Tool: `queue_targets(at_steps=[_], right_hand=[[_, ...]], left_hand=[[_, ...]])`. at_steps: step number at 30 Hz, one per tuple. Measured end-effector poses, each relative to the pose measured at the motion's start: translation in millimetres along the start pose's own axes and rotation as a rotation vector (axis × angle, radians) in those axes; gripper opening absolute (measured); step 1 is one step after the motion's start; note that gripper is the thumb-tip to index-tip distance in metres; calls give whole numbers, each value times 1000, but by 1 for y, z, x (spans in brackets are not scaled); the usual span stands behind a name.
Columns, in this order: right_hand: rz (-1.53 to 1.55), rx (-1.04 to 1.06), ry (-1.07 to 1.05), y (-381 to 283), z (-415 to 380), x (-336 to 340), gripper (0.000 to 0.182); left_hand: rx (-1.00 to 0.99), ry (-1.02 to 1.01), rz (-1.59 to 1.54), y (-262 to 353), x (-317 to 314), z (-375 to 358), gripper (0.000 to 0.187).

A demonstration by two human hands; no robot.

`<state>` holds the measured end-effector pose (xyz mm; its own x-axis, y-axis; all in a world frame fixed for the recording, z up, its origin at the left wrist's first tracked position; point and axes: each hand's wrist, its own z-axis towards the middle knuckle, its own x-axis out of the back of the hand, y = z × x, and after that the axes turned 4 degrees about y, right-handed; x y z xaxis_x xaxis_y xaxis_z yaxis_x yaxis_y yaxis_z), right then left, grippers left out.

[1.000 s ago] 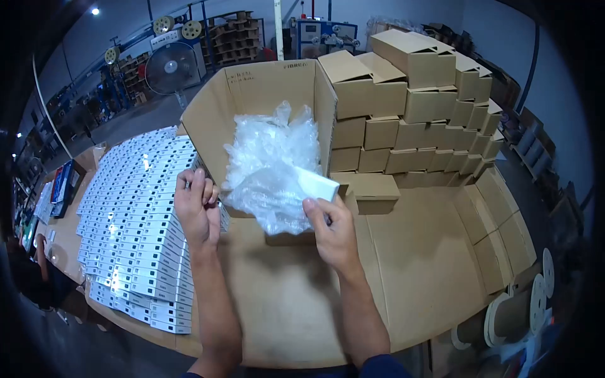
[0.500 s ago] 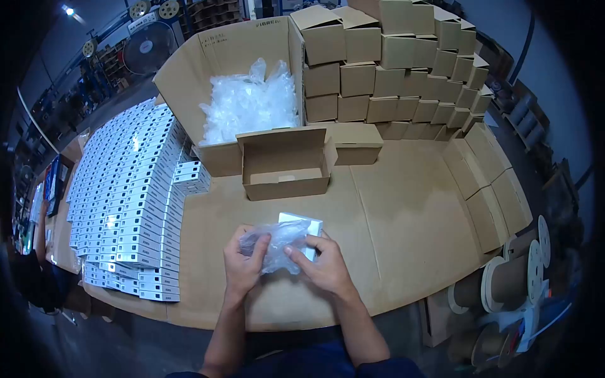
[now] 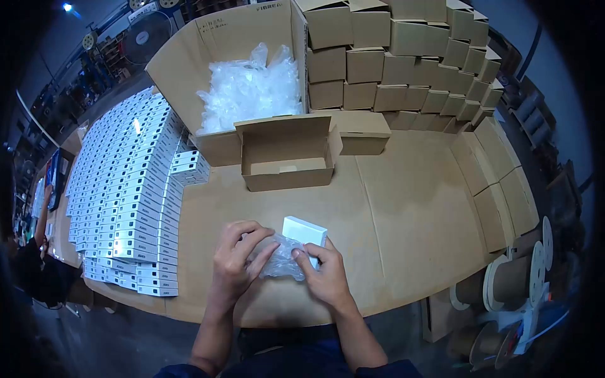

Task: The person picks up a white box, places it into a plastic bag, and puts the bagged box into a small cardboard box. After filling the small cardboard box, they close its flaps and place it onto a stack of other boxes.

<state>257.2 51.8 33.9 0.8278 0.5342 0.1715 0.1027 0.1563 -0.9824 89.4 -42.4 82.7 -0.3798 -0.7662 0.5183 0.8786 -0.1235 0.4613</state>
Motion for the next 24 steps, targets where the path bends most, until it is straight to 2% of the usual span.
queue_targets(at_steps=[6, 9, 12, 15, 18, 19, 22, 23, 24], right_hand=[[-80, -65, -18, 9, -2, 6, 17], [-153, -80, -49, 6, -1, 12, 15], [-213, 31, -100, 2, -2, 17, 15], [-259, 66, -161, -1, -6, 20, 15], [-264, 24, -167, -2, -10, 22, 15], [-238, 11, -137, 0, -12, 21, 14], [-192, 9, -13, 7, -14, 16, 13], [-198, 28, 51, 8, -14, 13, 13], [-204, 44, 115, 8, -14, 11, 13]], left_hand=[[30, -121, -154, -8, -7, -5, 19], [45, -312, -133, -7, 7, 2, 14], [138, -421, -169, -13, 12, -2, 11], [360, -432, -219, -12, 12, 2, 12], [792, -300, -459, -17, 4, 5, 14], [865, -176, -613, -24, -2, -2, 17], [632, 333, -910, -59, -30, -26, 34], [651, 417, -979, -56, -38, -30, 61], [690, 328, -1012, -49, -38, -37, 65]])
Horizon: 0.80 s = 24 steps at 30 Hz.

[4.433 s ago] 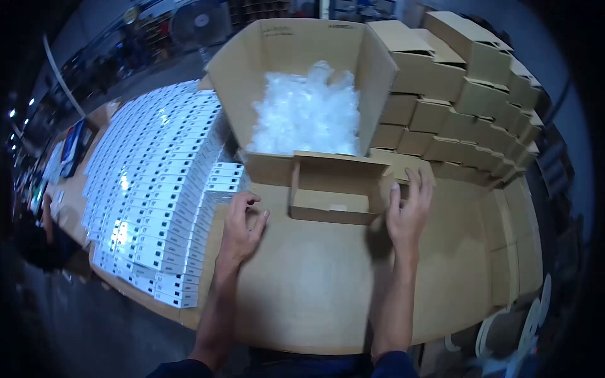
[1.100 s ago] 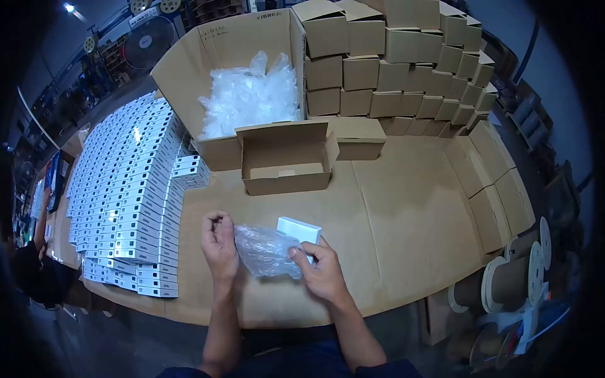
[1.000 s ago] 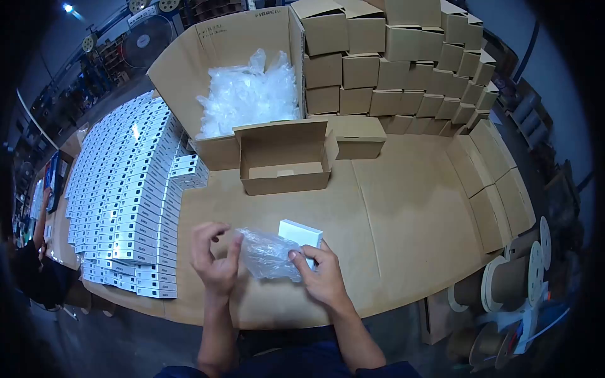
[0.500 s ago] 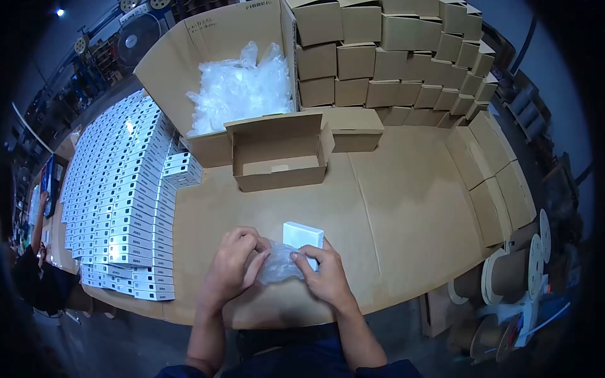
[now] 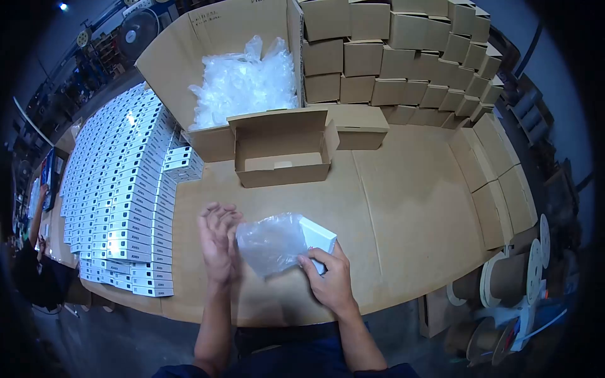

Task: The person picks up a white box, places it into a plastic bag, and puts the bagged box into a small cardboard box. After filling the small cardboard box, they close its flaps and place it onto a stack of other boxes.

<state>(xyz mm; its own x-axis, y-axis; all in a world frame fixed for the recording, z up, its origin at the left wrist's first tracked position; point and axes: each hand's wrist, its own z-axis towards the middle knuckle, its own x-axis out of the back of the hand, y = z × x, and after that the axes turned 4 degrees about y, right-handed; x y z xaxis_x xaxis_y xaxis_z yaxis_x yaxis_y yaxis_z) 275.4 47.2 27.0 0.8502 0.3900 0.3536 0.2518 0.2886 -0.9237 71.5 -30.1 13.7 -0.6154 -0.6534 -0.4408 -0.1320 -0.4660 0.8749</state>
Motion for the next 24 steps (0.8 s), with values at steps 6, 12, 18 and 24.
queue_targets(at_steps=[6, 12, 18, 24], right_hand=[[-4, 134, 36, 5, 1, -10, 19], [213, 88, 31, 5, 15, 27, 27], [517, 301, 262, -28, 48, 36, 45], [773, 299, 117, -52, 54, 11, 40]], left_hand=[[260, -285, 278, 5, -5, -37, 66], [-5, -309, 513, -2, 3, -38, 45], [61, -351, 560, 1, 1, -39, 44], [52, -345, 622, -1, -3, -43, 45]])
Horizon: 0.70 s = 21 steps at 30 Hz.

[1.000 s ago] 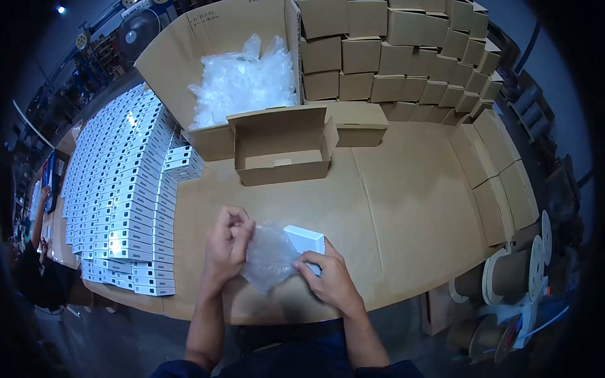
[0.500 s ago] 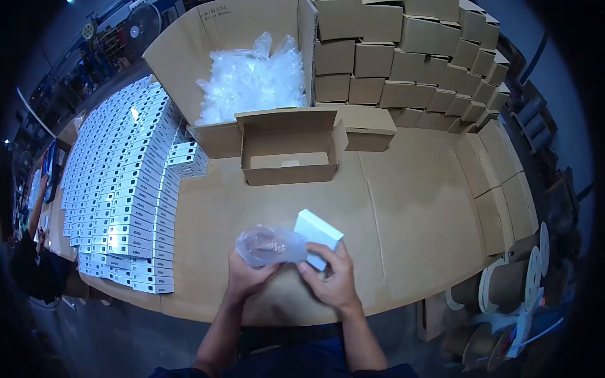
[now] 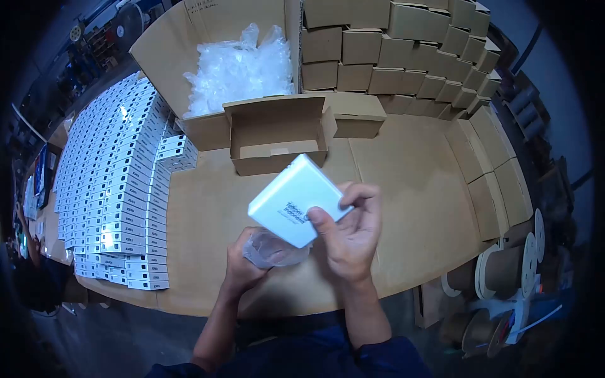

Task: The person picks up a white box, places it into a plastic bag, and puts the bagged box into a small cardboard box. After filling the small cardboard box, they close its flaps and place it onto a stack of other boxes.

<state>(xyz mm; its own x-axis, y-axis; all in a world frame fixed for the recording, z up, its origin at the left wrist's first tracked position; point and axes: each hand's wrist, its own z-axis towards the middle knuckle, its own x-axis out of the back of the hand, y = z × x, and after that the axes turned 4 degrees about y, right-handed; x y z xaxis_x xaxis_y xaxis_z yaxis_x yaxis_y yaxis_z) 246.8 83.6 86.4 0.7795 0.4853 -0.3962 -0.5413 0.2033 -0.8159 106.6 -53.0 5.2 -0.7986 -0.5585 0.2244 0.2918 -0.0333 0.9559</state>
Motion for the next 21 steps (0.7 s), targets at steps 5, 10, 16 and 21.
queue_targets(at_steps=[5, 10, 16, 21], right_hand=[[-108, -46, -149, 8, -7, -7, 34], [-210, -96, -206, 7, 0, 4, 28], [-417, -135, -245, 13, 6, 15, 19], [-456, -258, -390, 18, 15, 8, 15]], left_hand=[[60, 25, -86, 0, 2, 3, 47], [115, -31, -169, -10, 6, 2, 48], [147, -62, -195, -9, 2, -2, 50], [179, -145, -298, -11, 6, -4, 58]])
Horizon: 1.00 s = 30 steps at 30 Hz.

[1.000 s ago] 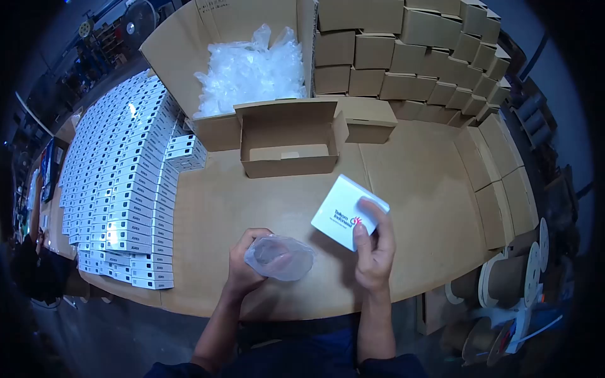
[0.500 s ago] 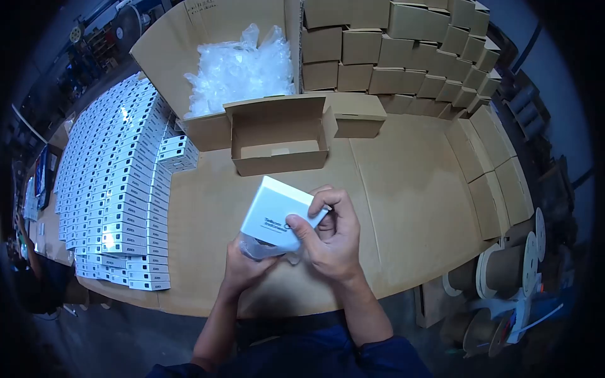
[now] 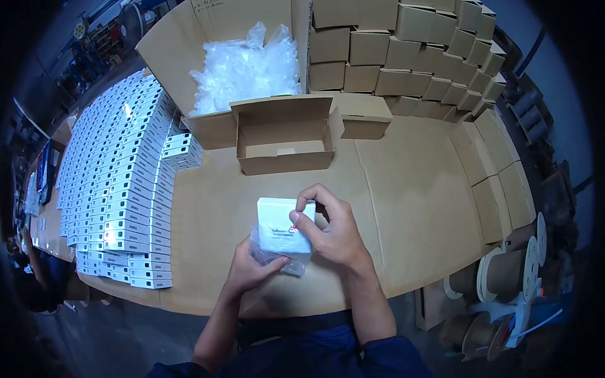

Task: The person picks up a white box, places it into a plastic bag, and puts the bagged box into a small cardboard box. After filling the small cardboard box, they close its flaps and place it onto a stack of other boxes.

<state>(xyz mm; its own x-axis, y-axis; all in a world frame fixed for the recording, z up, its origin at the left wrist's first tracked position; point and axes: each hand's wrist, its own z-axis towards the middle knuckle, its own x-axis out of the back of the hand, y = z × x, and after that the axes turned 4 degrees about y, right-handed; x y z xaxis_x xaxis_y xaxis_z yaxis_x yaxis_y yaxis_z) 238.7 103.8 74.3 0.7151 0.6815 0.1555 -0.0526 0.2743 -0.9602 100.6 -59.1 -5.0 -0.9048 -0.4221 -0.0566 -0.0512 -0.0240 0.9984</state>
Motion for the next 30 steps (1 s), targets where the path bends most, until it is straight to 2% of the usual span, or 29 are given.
queue_targets(at_steps=[2, 5, 7, 8, 11, 12, 14, 16, 20, 28, 30], right_hand=[[25, -43, -10, 8, 4, -1, 15], [9, -120, -77, 14, 9, 1, 14], [-17, -190, -138, 14, 10, 0, 15], [27, -197, -177, 20, 9, 2, 24], [470, -247, -21, 29, 4, -2, 37], [414, -244, 4, 31, 0, 3, 40], [520, -297, -22, 64, -15, 4, 35], [683, -366, 11, 75, -32, -5, 24], [751, -378, 165, 75, -37, -18, 15], [756, -261, 166, 76, -38, -21, 14], [827, -214, 119, 76, -36, -21, 20]], left_hand=[[23, -58, -115, 4, 4, -5, 55], [245, -110, -592, -13, 18, -9, 46], [188, -55, -432, -21, 15, -8, 44], [159, -28, -353, -23, 12, -8, 43], [169, 24, -598, -24, 8, -4, 44], [150, 39, -629, -25, 7, -3, 44], [114, 70, -692, -26, 7, -1, 44], [78, 46, -620, -30, 10, 2, 45], [74, 53, -575, -32, 13, 4, 46], [-76, 69, -226, -13, 17, 6, 48], [-148, 95, -206, -14, 17, 6, 48]])
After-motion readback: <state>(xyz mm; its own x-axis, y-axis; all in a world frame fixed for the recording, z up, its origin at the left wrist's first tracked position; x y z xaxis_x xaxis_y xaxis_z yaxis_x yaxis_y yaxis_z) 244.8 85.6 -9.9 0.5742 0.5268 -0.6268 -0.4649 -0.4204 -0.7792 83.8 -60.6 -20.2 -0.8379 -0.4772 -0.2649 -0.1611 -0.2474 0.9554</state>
